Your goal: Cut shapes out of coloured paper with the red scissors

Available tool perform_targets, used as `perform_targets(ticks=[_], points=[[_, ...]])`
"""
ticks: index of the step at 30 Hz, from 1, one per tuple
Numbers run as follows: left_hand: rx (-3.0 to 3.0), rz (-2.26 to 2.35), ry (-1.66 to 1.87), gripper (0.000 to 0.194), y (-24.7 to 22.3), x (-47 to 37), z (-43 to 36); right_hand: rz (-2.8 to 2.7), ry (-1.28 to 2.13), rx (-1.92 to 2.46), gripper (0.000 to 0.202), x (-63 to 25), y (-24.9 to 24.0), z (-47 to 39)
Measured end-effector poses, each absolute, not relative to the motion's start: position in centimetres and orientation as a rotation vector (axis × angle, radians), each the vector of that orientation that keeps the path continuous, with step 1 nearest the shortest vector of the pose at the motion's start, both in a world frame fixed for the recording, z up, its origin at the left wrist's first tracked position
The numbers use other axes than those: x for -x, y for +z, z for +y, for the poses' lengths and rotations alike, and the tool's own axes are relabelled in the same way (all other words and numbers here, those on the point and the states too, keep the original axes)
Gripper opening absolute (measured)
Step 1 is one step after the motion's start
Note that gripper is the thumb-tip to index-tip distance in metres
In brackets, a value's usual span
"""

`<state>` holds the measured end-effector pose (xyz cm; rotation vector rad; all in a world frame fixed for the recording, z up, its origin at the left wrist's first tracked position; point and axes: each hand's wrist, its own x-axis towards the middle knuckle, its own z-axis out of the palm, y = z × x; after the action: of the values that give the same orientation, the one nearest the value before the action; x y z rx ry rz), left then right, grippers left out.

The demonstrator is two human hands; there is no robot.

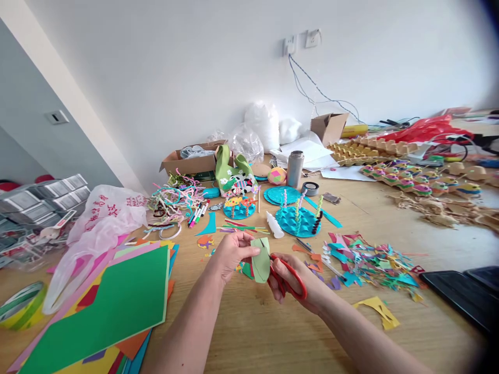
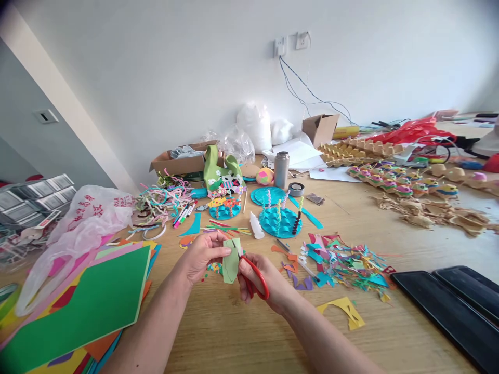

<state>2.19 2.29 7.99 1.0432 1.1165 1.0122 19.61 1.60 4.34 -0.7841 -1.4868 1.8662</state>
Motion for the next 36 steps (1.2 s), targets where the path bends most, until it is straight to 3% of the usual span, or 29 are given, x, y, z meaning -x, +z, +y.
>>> perform_targets(ticks=[10,36], points=[[-1.104,1.192,0.992,0.025,8.1,-2.4,2.2,-1.489,1.872,0.779,0.06,-19.9,4.1,1.4],[-0.993,1.228,1.112,0.026,7.7,-3.9,2.1,-1.38,1.917,0.717,0.064,-19.6,4.0,1.3]])
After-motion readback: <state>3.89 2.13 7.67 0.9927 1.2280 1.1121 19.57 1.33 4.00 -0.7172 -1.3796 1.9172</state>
